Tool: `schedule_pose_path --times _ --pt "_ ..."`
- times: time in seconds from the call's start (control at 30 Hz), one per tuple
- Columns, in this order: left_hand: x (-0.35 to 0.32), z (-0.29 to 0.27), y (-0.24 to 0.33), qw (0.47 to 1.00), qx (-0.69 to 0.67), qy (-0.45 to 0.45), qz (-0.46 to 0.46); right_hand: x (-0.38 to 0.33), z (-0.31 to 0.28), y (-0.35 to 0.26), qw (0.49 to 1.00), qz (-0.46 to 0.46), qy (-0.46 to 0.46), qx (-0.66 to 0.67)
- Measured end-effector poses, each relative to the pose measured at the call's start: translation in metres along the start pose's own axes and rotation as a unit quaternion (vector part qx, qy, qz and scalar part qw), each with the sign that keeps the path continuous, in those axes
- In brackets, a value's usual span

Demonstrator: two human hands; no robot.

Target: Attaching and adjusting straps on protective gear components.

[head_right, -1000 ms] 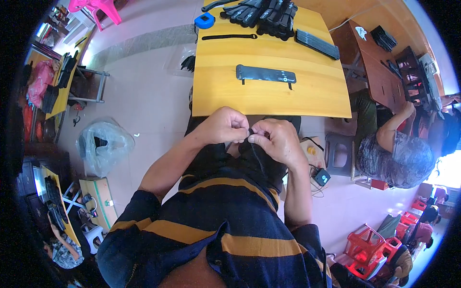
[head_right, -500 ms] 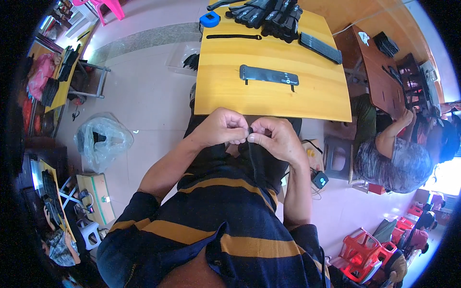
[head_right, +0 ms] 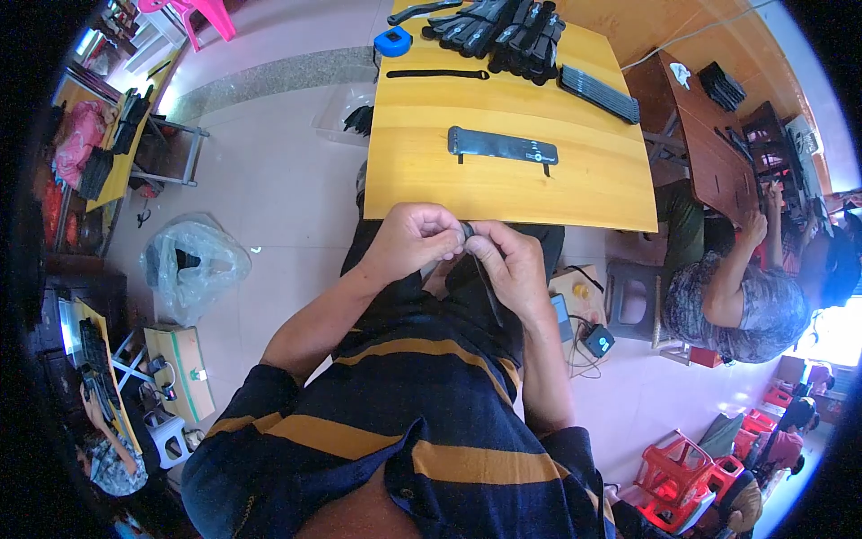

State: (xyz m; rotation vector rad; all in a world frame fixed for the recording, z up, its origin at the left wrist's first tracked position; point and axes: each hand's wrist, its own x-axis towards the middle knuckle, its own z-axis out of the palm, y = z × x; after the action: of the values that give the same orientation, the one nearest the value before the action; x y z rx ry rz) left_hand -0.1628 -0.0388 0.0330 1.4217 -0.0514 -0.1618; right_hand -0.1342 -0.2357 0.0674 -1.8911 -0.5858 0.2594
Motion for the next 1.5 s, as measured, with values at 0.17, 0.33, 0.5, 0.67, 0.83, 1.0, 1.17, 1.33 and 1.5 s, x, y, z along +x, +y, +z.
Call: schedule_pose_path --times 0.17,0.33,0.5,0.67,0.83,1.0,1.17,1.33,1.5 --pt "-0.004 -0.001 0.001 1.000 -0.003 0.004 -0.025 -0.001 0.001 0.003 0.999 -0.043 0.016 -0.002" --pt "-0.009 0.004 0.004 0.999 -0.025 0.027 -0.019 -0.003 0.010 0.010 0.995 0.013 0.080 0.060" --pt "-0.007 0.002 -0.001 0.999 -0.015 0.033 -0.013 -0.003 0.008 0.013 0.997 -0.009 0.039 0.064" --pt "-0.008 0.001 0.000 0.999 0.006 0.030 -0.026 -0.002 0.009 0.006 0.998 -0.026 0.056 0.020" --pt "-0.009 0.002 0.000 0.998 0.003 0.056 -0.028 -0.001 0.012 0.005 0.997 -0.048 0.065 -0.018" --pt "-0.009 0.000 -0.001 0.998 0.002 0.060 -0.032 0.003 0.010 -0.006 0.987 -0.103 0.065 -0.110" --pt "-0.007 -0.002 -0.002 0.998 0.010 0.044 -0.041 0.003 0.008 -0.007 0.980 -0.119 0.065 -0.143" --pt "-0.005 -0.001 -0.010 0.998 -0.002 0.048 -0.029 0.003 0.008 -0.008 0.973 -0.140 0.067 -0.170" --pt "-0.005 0.003 -0.012 0.998 -0.004 0.060 -0.010 0.002 0.009 -0.012 0.964 -0.167 0.076 -0.195"
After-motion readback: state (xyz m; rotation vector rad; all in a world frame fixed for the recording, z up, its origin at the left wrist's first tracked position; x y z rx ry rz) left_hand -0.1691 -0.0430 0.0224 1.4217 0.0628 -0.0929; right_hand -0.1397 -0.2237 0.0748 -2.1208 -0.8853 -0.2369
